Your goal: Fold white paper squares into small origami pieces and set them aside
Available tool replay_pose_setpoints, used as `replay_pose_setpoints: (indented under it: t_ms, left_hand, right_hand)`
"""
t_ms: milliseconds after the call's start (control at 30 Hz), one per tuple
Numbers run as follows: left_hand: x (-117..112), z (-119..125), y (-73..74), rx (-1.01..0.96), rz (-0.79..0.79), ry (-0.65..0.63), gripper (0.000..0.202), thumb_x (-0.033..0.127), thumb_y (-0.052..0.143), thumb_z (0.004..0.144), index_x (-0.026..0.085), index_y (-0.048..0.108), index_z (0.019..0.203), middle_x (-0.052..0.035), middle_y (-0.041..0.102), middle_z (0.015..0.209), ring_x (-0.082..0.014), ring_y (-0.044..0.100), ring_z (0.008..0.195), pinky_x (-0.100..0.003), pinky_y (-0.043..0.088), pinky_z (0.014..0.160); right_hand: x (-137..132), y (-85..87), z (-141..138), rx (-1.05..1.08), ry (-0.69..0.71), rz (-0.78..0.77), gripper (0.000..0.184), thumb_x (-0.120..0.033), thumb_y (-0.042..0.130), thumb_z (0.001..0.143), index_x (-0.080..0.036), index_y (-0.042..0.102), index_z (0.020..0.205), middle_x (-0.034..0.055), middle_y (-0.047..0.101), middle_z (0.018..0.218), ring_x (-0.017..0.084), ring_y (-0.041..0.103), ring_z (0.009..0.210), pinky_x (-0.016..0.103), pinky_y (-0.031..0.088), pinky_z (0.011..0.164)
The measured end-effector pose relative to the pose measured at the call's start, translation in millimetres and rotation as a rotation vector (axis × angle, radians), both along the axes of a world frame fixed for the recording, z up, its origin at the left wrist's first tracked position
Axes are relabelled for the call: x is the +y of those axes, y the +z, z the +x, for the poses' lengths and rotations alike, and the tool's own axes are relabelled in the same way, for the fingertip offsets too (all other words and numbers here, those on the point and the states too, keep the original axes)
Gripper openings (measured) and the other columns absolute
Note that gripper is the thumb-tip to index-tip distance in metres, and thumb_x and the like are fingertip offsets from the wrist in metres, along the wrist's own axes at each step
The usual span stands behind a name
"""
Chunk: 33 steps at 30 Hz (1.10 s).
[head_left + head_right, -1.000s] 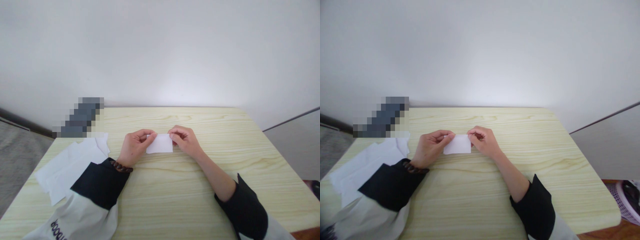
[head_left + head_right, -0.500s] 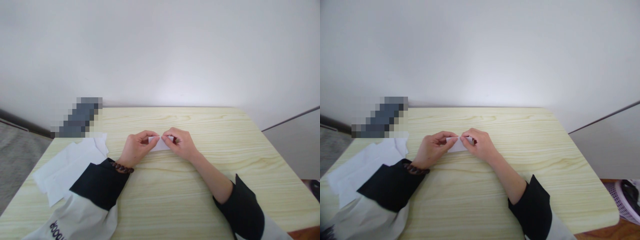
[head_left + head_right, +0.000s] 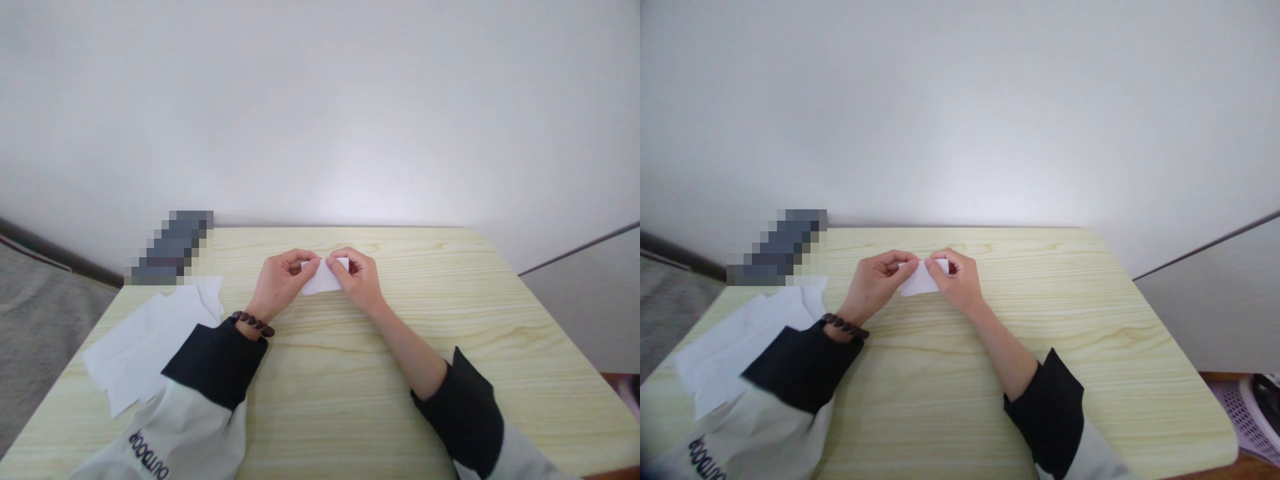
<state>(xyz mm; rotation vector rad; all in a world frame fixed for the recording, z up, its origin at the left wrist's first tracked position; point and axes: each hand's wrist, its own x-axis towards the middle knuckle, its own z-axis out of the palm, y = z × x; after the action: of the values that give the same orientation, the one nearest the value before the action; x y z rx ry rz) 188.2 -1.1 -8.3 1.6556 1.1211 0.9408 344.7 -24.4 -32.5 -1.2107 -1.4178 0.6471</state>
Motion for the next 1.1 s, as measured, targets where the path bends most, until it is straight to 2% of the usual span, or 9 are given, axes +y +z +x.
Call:
replay_pose_setpoints:
  t_ms: [100,200,367,500,633,700,867,967,1100]
  left_hand:
    - [9.0,0.6,8.4,0.014,-0.008,-0.045,0.033,0.045,0.063,0.074,0.013,0.068,0.083,-0.0031,0.068,0.067,-0.0124,0.058,0.057,-0.019,0.040,0.048]
    - [13.6,-3.6,19.6,0.056,0.019,-0.105,0.031,0.043,0.064,0.074,0.014,0.069,0.082,-0.0042,0.070,0.074,-0.0137,0.061,0.062,-0.020,0.044,0.053]
    - [11.5,-12.3,40.3,0.166,0.055,-0.117,0.027,0.040,0.062,0.075,0.015,0.072,0.080,-0.0019,0.069,0.065,-0.0126,0.059,0.056,-0.018,0.039,0.046]
    - [11.7,-15.5,47.5,0.186,0.020,-0.179,0.022,0.031,0.059,0.076,0.016,0.074,0.082,-0.0020,0.070,0.067,-0.0134,0.060,0.058,-0.019,0.043,0.050]
    - [16.7,-16.6,42.7,0.148,-0.055,-0.276,0.020,0.027,0.059,0.075,0.017,0.074,0.083,-0.0022,0.071,0.071,-0.0144,0.063,0.063,-0.022,0.049,0.059]
    - [18.4,-14.7,35.4,0.100,-0.094,-0.271,0.021,0.030,0.060,0.075,0.016,0.073,0.084,-0.0027,0.071,0.073,-0.0149,0.064,0.067,-0.023,0.051,0.064]
    - [17.9,-5.3,13.5,0.096,-0.081,-0.110,0.032,0.043,0.062,0.077,0.013,0.069,0.086,-0.0013,0.066,0.062,-0.0117,0.055,0.053,-0.019,0.040,0.045]
    - [18.8,-4.3,9.3,0.122,-0.040,-0.099,0.031,0.043,0.062,0.077,0.013,0.070,0.083,-0.0018,0.068,0.065,-0.0122,0.057,0.057,-0.019,0.041,0.048]
    - [22.5,-10.2,15.6,0.141,-0.040,-0.109,0.027,0.035,0.059,0.077,0.012,0.072,0.085,-0.0031,0.071,0.074,-0.0139,0.062,0.066,-0.021,0.049,0.060]
  right_hand:
    - [4.1,2.3,1.0,0.043,-0.020,0.002,0.015,-0.032,0.059,0.079,-0.019,0.065,0.073,0.0017,0.065,0.070,0.013,0.054,0.061,0.024,0.041,0.052]
    - [4.2,10.4,3.9,0.029,0.010,0.011,0.015,-0.032,0.061,0.078,-0.019,0.066,0.072,0.0012,0.066,0.068,0.012,0.053,0.055,0.024,0.040,0.049]
    - [-1.3,28.3,14.0,-0.070,0.031,0.052,0.015,-0.032,0.061,0.078,-0.020,0.069,0.071,-0.0019,0.058,0.054,0.008,0.042,0.045,0.023,0.032,0.043]
    - [-6.3,35.6,22.6,-0.071,0.115,-0.013,0.017,-0.032,0.061,0.078,-0.019,0.069,0.069,-0.0032,0.051,0.047,0.008,0.039,0.042,0.022,0.027,0.040]
    - [-5.2,28.2,23.0,-0.011,0.157,-0.079,0.019,-0.034,0.062,0.077,-0.019,0.068,0.069,-0.0030,0.050,0.049,0.007,0.038,0.043,0.021,0.025,0.039]
    - [-2.2,18.8,19.5,0.023,0.127,-0.087,0.020,-0.036,0.062,0.077,-0.018,0.068,0.069,-0.0044,0.044,0.046,0.007,0.033,0.042,0.021,0.023,0.039]
    - [3.8,-1.8,9.0,0.060,0.025,-0.090,0.023,-0.040,0.061,0.078,-0.019,0.068,0.074,-0.0038,0.047,0.048,0.008,0.034,0.044,0.022,0.025,0.040]
    - [3.9,-2.7,7.5,0.090,0.008,-0.081,0.024,-0.040,0.062,0.077,-0.017,0.067,0.073,-0.0025,0.053,0.053,0.008,0.040,0.046,0.021,0.030,0.042]
    - [2.2,3.6,11.1,0.093,0.036,-0.105,0.025,-0.039,0.062,0.077,-0.015,0.068,0.072,-0.0011,0.057,0.055,0.008,0.043,0.048,0.020,0.031,0.043]
